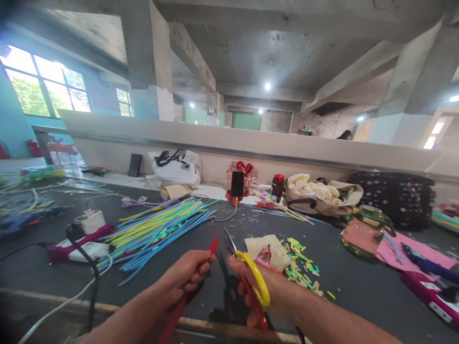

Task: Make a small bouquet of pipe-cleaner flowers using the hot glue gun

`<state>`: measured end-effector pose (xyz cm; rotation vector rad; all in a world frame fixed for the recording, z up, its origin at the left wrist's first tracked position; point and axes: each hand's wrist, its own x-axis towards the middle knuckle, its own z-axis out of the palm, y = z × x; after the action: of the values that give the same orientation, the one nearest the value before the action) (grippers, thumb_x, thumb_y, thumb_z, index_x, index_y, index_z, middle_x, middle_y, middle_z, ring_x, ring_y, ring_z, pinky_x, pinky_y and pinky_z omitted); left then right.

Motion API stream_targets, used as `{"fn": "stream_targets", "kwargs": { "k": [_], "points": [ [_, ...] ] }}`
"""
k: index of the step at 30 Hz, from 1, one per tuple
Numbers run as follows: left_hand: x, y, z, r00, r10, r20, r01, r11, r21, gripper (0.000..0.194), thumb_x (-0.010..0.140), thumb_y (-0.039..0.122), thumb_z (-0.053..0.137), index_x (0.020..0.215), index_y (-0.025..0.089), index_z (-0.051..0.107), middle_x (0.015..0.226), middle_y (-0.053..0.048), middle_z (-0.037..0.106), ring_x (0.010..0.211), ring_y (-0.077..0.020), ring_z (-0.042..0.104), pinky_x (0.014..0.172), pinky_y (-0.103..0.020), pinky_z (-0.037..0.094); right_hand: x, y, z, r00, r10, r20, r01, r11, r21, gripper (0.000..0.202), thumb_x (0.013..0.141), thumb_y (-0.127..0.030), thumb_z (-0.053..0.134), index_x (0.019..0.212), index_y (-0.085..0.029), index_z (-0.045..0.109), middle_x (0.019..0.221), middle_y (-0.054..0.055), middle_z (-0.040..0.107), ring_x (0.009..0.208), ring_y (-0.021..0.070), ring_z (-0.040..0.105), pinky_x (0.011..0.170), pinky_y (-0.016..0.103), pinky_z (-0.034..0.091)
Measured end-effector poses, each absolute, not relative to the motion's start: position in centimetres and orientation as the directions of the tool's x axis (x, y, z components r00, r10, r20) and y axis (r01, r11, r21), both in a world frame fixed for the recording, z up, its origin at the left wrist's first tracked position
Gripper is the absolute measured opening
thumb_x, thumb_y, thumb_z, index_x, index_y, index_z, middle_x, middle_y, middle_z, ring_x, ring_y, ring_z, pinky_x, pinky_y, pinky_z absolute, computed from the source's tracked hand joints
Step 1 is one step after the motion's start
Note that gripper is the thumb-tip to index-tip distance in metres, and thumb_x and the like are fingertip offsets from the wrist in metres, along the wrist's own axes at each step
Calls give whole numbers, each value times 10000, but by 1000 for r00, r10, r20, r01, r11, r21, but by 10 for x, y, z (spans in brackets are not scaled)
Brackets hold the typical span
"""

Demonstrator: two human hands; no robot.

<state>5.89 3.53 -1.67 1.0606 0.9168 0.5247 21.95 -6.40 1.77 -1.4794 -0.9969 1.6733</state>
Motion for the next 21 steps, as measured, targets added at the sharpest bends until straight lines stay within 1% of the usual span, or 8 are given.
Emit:
{"fn": "stream_targets", "kwargs": {
  "k": [3,7,12,17,21],
  "points": [
    [55,33,-14,545,758,-358,42,402,915,160,714,301,400,736,159,473,393,112,341,281,-14,174,321,-165,42,218,-62,13,-84,877,-473,-24,-476,-879,378,729,-544,478,804,-174,467,506,-54,498,301,57,460,245,159,412],
    [53,32,-10,563,754,-338,27,392,920,166,711,316,417,737,164,479,401,112,351,282,-11,175,322,-162,56,212,-61,11,-119,864,-489,-31,-495,-868,375,717,-547,490,786,-181,456,505,-51,515,296,61,460,242,148,385],
    [57,30,-9,576,747,-333,30,387,922,162,703,308,427,724,161,492,399,109,359,275,-15,185,318,-167,61,209,-58,5,-117,895,-430,-30,-436,-899,393,703,-564,509,782,-181,464,523,-49,529,311,50,447,267,131,350],
    [59,27,-7,587,734,-342,56,385,921,207,651,372,523,644,169,483,378,117,338,263,-16,188,326,-175,56,208,-54,1,-105,925,-365,-24,-369,-929,431,685,-576,527,808,-163,514,488,-62,483,337,37,419,305,122,306],
    [57,27,-5,590,727,-351,68,388,919,233,639,394,536,605,174,464,373,121,329,260,-13,174,331,-179,46,204,-55,7,-100,923,-372,23,-371,-928,461,663,-606,522,791,-164,510,485,-58,485,320,41,401,289,131,271]
  ]
}}
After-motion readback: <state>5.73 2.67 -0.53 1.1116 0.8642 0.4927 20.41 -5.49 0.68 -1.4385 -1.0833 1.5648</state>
